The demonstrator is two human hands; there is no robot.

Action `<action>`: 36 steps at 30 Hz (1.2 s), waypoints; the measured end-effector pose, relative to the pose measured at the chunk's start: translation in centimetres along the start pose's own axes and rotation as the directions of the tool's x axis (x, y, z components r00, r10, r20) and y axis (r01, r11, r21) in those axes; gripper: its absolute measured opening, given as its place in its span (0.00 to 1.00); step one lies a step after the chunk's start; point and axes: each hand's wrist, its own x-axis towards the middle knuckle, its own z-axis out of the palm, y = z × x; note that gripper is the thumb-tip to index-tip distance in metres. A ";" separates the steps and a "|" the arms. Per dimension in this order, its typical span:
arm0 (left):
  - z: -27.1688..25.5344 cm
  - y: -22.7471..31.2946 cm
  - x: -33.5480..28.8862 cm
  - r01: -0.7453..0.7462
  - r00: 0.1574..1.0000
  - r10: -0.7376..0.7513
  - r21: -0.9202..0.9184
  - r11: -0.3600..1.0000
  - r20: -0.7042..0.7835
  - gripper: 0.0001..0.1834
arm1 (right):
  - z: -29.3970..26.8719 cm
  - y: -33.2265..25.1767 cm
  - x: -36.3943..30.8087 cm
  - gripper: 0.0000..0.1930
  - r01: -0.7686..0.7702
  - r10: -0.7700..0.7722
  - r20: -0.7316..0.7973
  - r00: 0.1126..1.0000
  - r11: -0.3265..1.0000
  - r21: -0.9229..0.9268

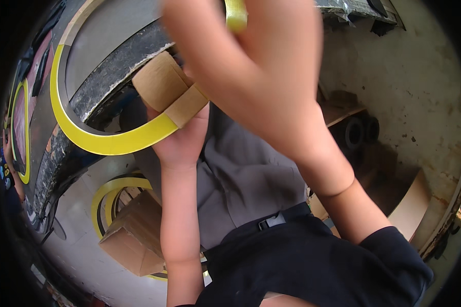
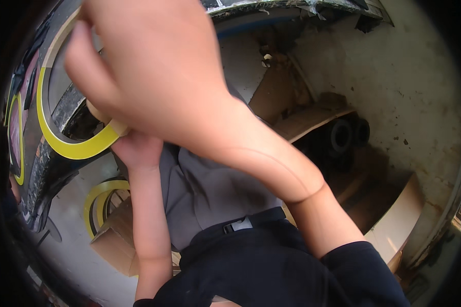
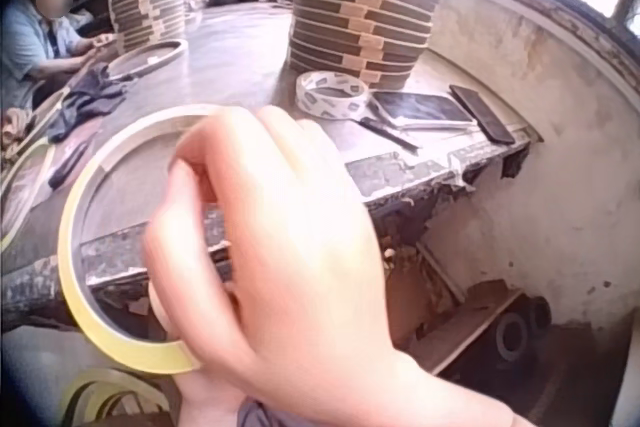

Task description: Applying adhesive tape and a decorative textured strip to a yellow circular frame.

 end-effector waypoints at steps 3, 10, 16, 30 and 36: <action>0.4 -1.2 0.4 -0.064 0.993 0.073 0.093 0.994 -0.088 0.31 | -4.0 -0.3 -3.5 0.13 0.016 -0.015 -0.015 1.000 0.999 0.048; -2.0 -1.2 -0.8 -0.127 0.989 0.093 0.346 0.930 0.113 0.36 | -3.7 -3.5 -11.0 0.26 -0.273 0.247 0.182 0.952 0.952 0.140; -0.3 -2.8 -3.6 -0.021 0.973 0.164 0.653 0.757 -0.160 0.34 | -1.0 -3.8 -11.3 0.36 -0.364 0.335 0.170 0.927 0.912 0.187; 2.5 -1.9 -3.0 -0.313 0.926 0.354 0.789 0.528 0.130 0.35 | -1.8 -5.2 -12.0 0.19 -0.408 0.368 0.255 0.894 0.905 0.125; 1.4 -0.6 -2.2 -0.405 0.897 0.333 0.840 0.361 0.290 0.18 | -5.2 -6.6 -10.9 0.21 -0.452 0.415 0.282 0.865 0.889 0.079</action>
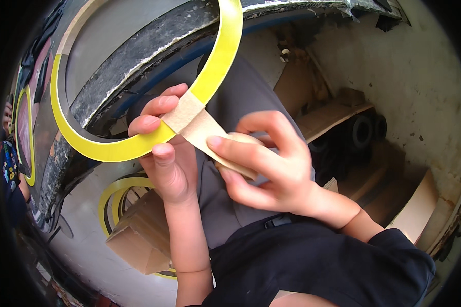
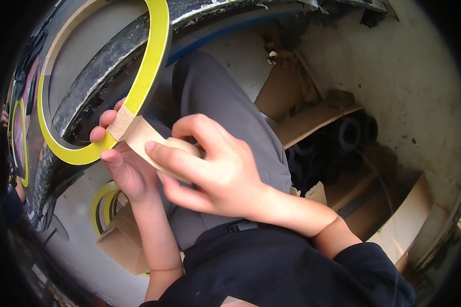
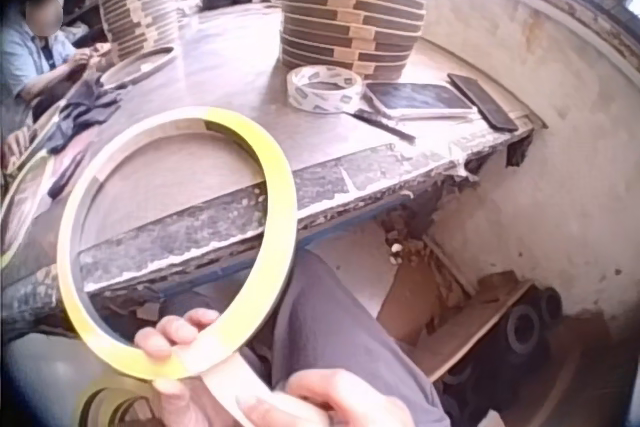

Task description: Applying adhesive tape and a decorative textured strip to a yellow circular frame.

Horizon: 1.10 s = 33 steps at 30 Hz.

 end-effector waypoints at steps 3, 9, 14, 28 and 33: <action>-0.2 -0.2 0.3 -0.027 0.999 0.028 -0.028 0.999 0.035 0.19 | -1.3 -0.9 1.2 0.22 0.167 -0.167 -0.040 0.985 0.986 -0.011; -0.4 0.2 0.0 0.037 0.998 -0.032 -0.109 0.993 0.045 0.20 | -1.0 -0.3 6.3 0.19 0.398 -0.399 -0.111 0.910 0.917 -0.027; -0.9 0.3 -0.1 0.113 0.992 -0.107 -0.106 0.988 0.061 0.21 | -0.6 -0.4 8.2 0.12 0.417 -0.421 -0.043 0.906 0.905 -0.086; -2.0 2.0 -0.6 0.330 0.941 -0.331 -0.376 0.866 0.066 0.19 | 2.2 -1.1 11.8 0.19 0.356 -0.412 -0.105 0.905 0.869 -0.344; -2.1 1.5 -0.1 0.339 0.940 -0.322 -0.395 0.854 0.111 0.19 | 2.7 -0.9 12.1 0.19 0.340 -0.393 -0.086 0.915 0.869 -0.360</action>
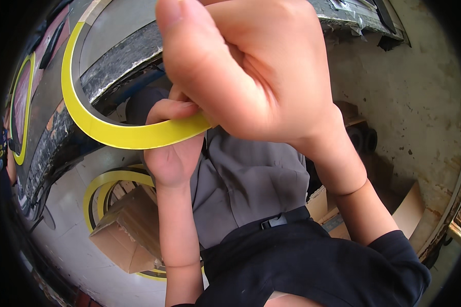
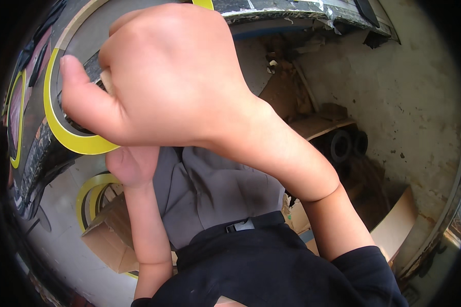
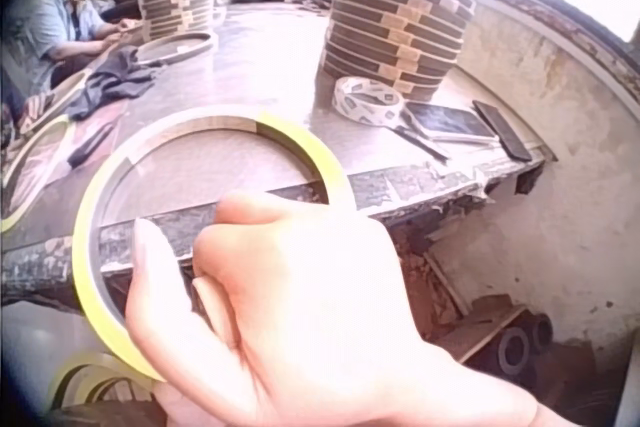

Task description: Applying adhesive tape and a decorative textured strip to a yellow circular frame.

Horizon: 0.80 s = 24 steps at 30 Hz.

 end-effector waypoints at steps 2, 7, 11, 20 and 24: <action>-0.2 0.0 -0.1 -0.015 0.999 0.014 0.012 1.000 0.039 0.20 | -0.2 -0.6 -0.2 0.19 -0.005 0.005 0.011 1.000 1.000 -0.006; -0.9 -0.4 -0.9 -0.011 1.000 0.010 0.047 0.999 0.014 0.19 | 0.3 -1.2 -0.1 0.20 -0.025 0.025 0.033 0.999 1.000 -0.018; -0.3 -0.4 -0.4 -0.022 0.999 0.024 0.070 0.997 -0.037 0.17 | 0.2 -0.7 0.0 0.20 -0.041 0.043 0.049 0.998 0.998 -0.042; 0.4 -0.2 0.2 -0.024 0.998 0.026 0.034 0.999 -0.050 0.15 | 0.4 -0.8 0.2 0.20 -0.082 0.087 0.064 0.994 0.993 -0.083; 0.5 -0.3 0.1 -0.016 0.994 0.018 0.016 1.000 -0.105 0.15 | 0.9 -1.1 0.4 0.21 -0.098 0.105 0.075 0.992 0.990 -0.099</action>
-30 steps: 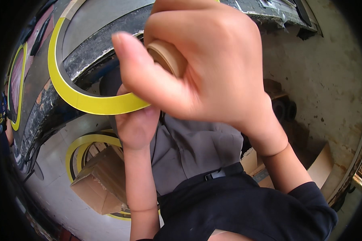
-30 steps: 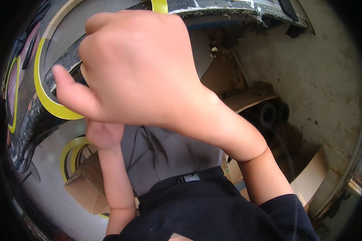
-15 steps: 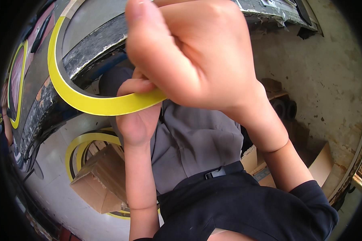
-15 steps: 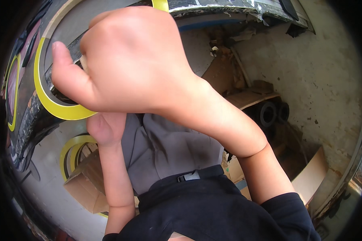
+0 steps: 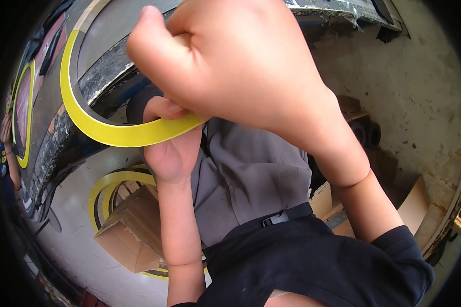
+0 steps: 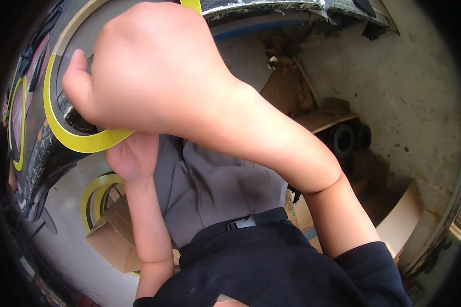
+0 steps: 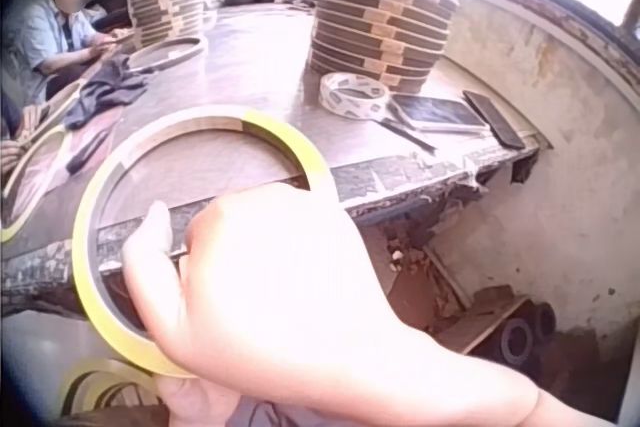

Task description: Applying adhesive tape and a decorative textured strip to a yellow circular frame.

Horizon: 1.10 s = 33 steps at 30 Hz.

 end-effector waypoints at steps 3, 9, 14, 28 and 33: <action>0.0 -0.1 0.1 -0.001 1.000 0.000 0.024 1.000 0.029 0.14 | -0.5 0.4 -0.2 0.21 -0.013 0.013 0.010 1.000 1.000 -0.010; 0.8 0.7 1.0 0.120 0.984 -0.157 -0.346 0.931 -0.082 0.22 | -0.7 0.8 0.6 0.23 -0.014 -0.003 0.153 0.988 0.994 0.111; -2.9 1.3 3.6 0.374 0.922 -0.278 -0.438 0.818 0.269 0.28 | -0.6 0.7 1.2 0.22 -0.050 -0.012 0.264 0.964 0.973 0.227; -2.5 -3.0 2.6 0.274 0.959 -0.200 -0.490 0.827 0.200 0.34 | -6.7 4.4 -7.5 0.11 -0.378 0.307 0.231 0.923 0.836 0.398; -2.3 -3.8 1.4 0.258 0.952 -0.153 -0.428 0.866 0.265 0.38 | -5.9 4.4 -9.8 0.22 -0.412 0.229 0.392 0.891 0.771 0.486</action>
